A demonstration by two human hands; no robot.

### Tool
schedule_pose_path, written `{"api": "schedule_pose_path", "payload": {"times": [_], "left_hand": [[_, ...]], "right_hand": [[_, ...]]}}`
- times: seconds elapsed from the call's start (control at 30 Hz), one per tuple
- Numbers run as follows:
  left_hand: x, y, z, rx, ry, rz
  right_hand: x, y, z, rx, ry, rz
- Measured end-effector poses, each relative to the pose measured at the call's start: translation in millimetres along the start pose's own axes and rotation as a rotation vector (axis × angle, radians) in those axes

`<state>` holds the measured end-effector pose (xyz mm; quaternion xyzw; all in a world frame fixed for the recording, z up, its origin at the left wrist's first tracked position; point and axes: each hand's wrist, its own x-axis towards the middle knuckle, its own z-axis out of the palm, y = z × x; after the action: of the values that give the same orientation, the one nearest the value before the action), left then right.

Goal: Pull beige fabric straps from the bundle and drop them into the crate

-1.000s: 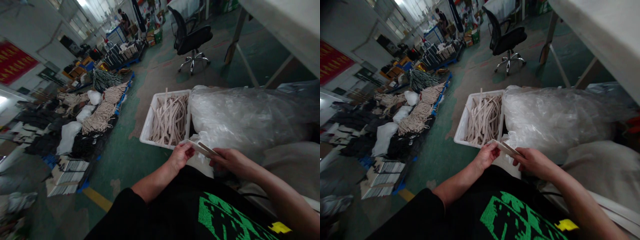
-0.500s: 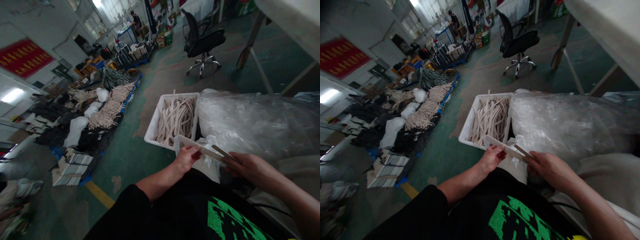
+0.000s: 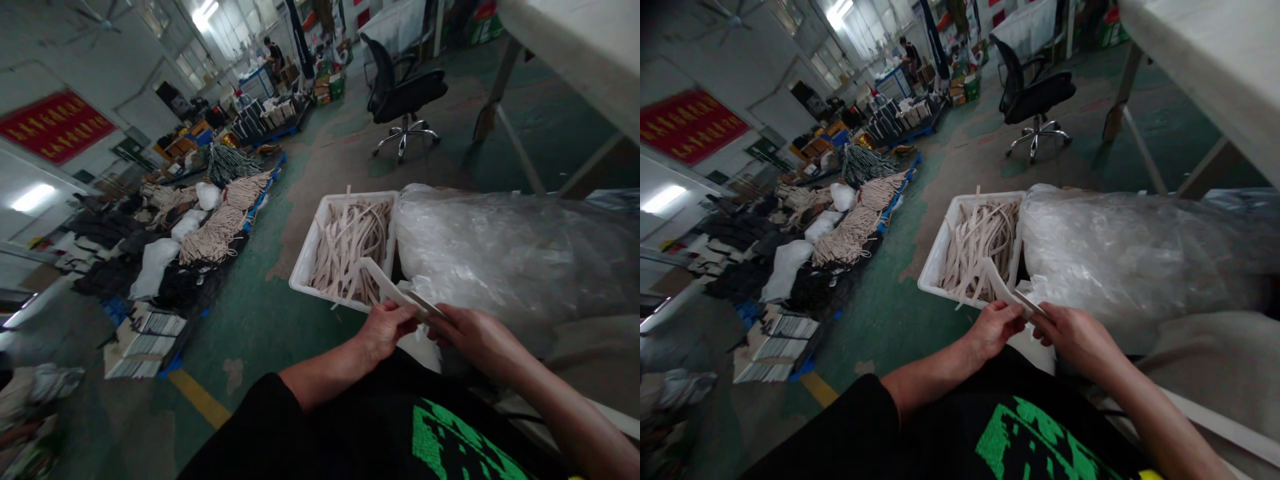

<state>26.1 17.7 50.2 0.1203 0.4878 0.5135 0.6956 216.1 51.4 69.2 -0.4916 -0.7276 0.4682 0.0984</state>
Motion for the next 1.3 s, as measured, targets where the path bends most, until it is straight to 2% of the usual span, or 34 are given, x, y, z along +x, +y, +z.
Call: {"api": "schedule_pose_path", "payload": {"times": [0.07, 0.17, 0.33, 0.5, 0.67, 0.83, 0.93, 1.03, 1.2, 1.3], "left_hand": [[2, 4, -1.4, 0.014, 0.064, 0.049], [6, 8, -2.6, 0.028, 0.139, 0.093], [5, 0, 1.8, 0.036, 0.014, 0.043], [11, 2, -2.4, 0.019, 0.137, 0.113], [7, -4, 0.2, 0.09, 0.022, 0.065], [11, 7, -2.7, 0.043, 0.157, 0.154], [10, 3, -0.5, 0.055, 0.081, 0.111], [8, -3, 1.6, 0.07, 0.012, 0.068], [12, 6, -4.7, 0.034, 0.137, 0.121], [10, 2, -2.4, 0.068, 0.095, 0.08]], "right_hand": [[-1, 1, -1, -0.001, -0.034, 0.018], [-2, 2, -2, -0.036, -0.011, 0.031], [-1, -4, -1, -0.046, 0.04, 0.003], [-4, 3, -4, -0.073, 0.013, 0.051], [-3, -5, 2, -0.057, 0.063, 0.003], [-7, -4, -5, -0.057, 0.005, 0.021], [-6, -7, -3, -0.064, 0.062, 0.032], [-5, -12, -1, -0.024, 0.056, 0.006], [-8, -6, -5, -0.016, 0.008, 0.032], [-6, -8, -2, -0.03, 0.06, 0.024]]}}
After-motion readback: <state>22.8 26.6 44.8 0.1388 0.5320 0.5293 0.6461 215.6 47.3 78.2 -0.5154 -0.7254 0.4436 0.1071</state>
